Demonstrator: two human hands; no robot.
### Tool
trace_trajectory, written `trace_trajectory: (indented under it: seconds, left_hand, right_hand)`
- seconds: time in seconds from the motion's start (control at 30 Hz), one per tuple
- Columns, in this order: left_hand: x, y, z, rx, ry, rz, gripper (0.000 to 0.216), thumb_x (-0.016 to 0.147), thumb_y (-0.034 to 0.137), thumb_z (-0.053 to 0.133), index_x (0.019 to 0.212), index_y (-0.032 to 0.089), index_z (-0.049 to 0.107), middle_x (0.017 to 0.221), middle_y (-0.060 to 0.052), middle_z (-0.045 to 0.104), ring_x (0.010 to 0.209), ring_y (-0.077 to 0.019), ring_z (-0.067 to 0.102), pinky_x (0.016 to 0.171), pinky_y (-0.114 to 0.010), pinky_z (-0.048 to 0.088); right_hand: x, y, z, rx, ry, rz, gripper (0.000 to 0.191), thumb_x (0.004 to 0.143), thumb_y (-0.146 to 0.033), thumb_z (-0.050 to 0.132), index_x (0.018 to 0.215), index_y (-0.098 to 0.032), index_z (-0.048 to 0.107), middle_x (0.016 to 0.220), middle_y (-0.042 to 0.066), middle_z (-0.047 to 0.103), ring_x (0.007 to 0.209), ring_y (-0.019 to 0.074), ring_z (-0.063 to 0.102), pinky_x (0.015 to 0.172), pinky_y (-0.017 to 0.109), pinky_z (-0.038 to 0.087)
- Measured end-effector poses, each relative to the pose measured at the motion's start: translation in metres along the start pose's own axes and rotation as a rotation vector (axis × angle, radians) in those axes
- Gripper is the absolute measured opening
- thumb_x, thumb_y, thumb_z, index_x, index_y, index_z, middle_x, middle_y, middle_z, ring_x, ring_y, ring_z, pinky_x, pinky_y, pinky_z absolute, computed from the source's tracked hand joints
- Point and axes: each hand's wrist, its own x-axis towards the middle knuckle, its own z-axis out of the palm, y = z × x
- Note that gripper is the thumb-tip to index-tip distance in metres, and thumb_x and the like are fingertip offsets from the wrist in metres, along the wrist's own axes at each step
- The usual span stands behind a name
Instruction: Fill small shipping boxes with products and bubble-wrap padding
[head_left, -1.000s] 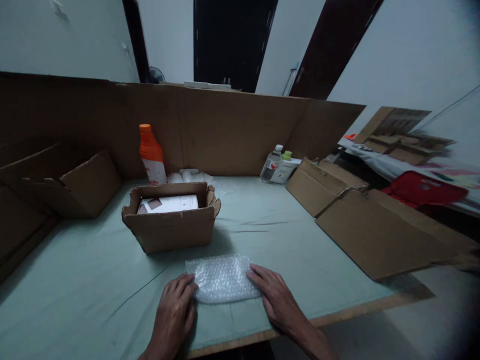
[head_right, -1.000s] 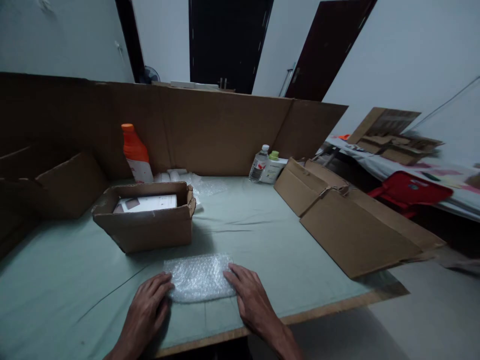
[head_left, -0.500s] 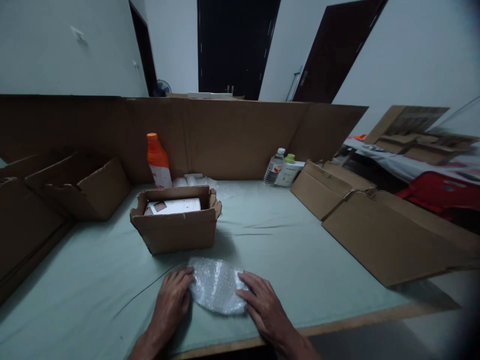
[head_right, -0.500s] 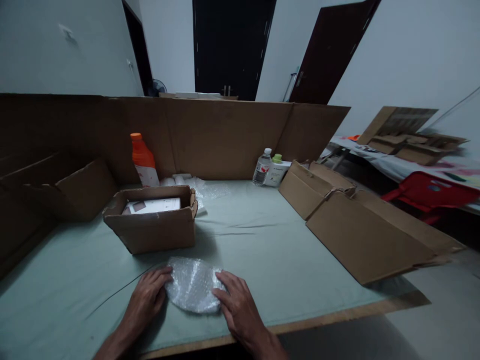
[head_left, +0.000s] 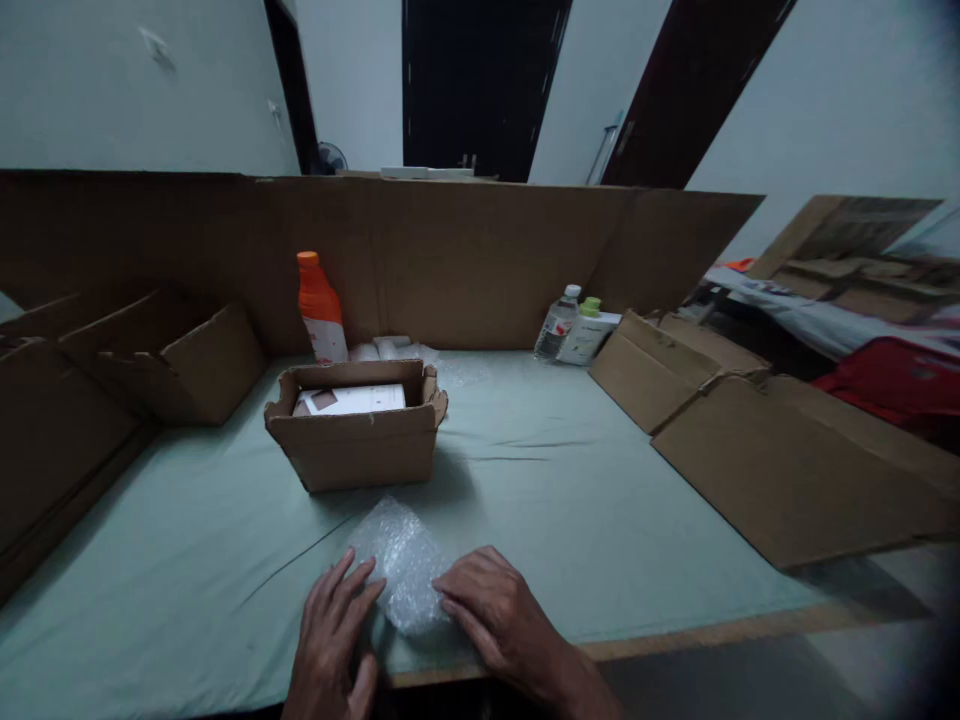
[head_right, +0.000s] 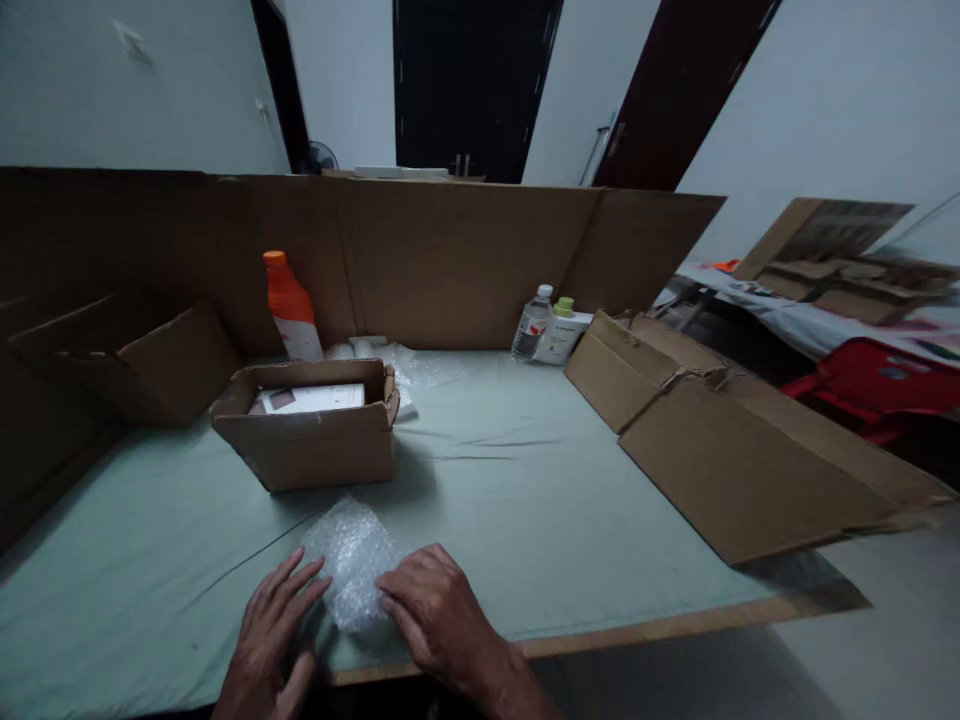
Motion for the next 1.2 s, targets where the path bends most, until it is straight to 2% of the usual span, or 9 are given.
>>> trace_trajectory:
  seconds: [0.07,0.13,0.23,0.4,0.6,0.7,0.87,1.07,1.2]
  left_hand:
    - [-0.005,0.009,-0.003,-0.057,-0.011,0.011,0.064,0.079,0.010,0.051,0.142,0.020,0.046,0.141,-0.014,0.058,0.140,-0.0336,0.043,0.108,-0.055,0.045]
    - [-0.006,0.018,-0.003,-0.168,-0.011,-0.005,0.063,0.082,0.015,0.054,0.144,0.019,0.042,0.136,-0.014,0.062,0.132,-0.0303,0.054,0.103,-0.047,0.051]
    - [-0.001,0.028,0.003,-0.299,0.045,-0.128,0.054,0.087,0.016,0.055,0.140,0.023,0.045,0.121,-0.010,0.070,0.110,-0.0230,0.068,0.089,-0.035,0.059]
    - [0.009,0.032,0.014,-0.358,0.155,-0.264,0.038,0.091,0.015,0.055,0.128,0.025,0.057,0.095,-0.004,0.074,0.084,-0.0175,0.071,0.073,-0.028,0.061]
    - [0.011,0.027,0.018,-0.406,0.142,-0.295,0.038,0.089,0.024,0.063,0.126,0.022,0.059,0.101,-0.007,0.072,0.089,-0.0198,0.070,0.077,-0.031,0.061]
    - [0.011,0.027,0.020,-0.422,0.130,-0.339,0.035,0.090,0.022,0.060,0.125,0.022,0.060,0.098,-0.006,0.071,0.086,-0.0188,0.069,0.075,-0.032,0.061]
    - [0.015,0.031,0.020,-0.389,0.116,-0.390,0.033,0.090,0.017,0.055,0.122,0.022,0.062,0.093,-0.005,0.070,0.083,-0.0193,0.067,0.074,-0.034,0.059]
    - [0.016,0.033,0.015,-0.361,0.131,-0.373,0.031,0.088,0.014,0.053,0.117,0.020,0.063,0.091,-0.005,0.069,0.082,-0.0192,0.066,0.072,-0.033,0.058]
    - [0.016,0.033,0.014,-0.357,0.135,-0.356,0.029,0.089,0.019,0.058,0.117,0.021,0.062,0.090,-0.005,0.068,0.080,-0.0183,0.065,0.070,-0.032,0.058]
  right_hand:
    - [0.010,0.001,0.009,-0.005,-0.088,0.012,0.015,0.095,-0.017,0.058,0.106,-0.020,0.068,0.091,0.004,0.074,0.084,0.0198,0.063,0.081,0.034,0.043]
    - [0.018,0.001,0.018,-0.001,-0.191,0.029,0.017,0.093,-0.016,0.061,0.107,-0.022,0.069,0.094,0.003,0.075,0.086,0.0197,0.063,0.083,0.034,0.043]
    - [0.024,0.001,0.028,0.007,-0.266,0.065,0.016,0.093,-0.017,0.062,0.105,-0.022,0.071,0.097,0.002,0.076,0.089,0.0200,0.064,0.085,0.034,0.043]
    - [0.019,0.005,0.035,0.029,-0.175,0.110,0.016,0.092,-0.015,0.062,0.104,-0.020,0.072,0.095,0.004,0.076,0.086,0.0195,0.064,0.084,0.033,0.044]
    - [0.016,0.015,0.047,0.072,-0.019,0.101,0.017,0.094,-0.018,0.058,0.102,-0.019,0.073,0.091,0.005,0.076,0.083,0.0191,0.065,0.079,0.032,0.046]
    - [0.021,0.014,0.051,0.099,0.034,0.096,0.017,0.096,-0.020,0.056,0.100,-0.019,0.073,0.089,0.005,0.076,0.081,0.0188,0.065,0.078,0.032,0.046]
    - [0.024,0.012,0.043,0.128,0.028,0.095,0.017,0.096,-0.021,0.056,0.100,-0.019,0.073,0.089,0.006,0.076,0.082,0.0194,0.066,0.077,0.033,0.048]
    - [0.011,0.020,0.027,0.132,0.047,0.148,0.016,0.096,-0.025,0.058,0.102,-0.019,0.072,0.091,0.006,0.076,0.085,0.0208,0.067,0.079,0.034,0.050]
    - [0.013,0.020,0.031,0.142,0.039,0.122,0.015,0.095,-0.021,0.058,0.102,-0.020,0.072,0.091,0.006,0.076,0.085,0.0202,0.068,0.079,0.034,0.050]
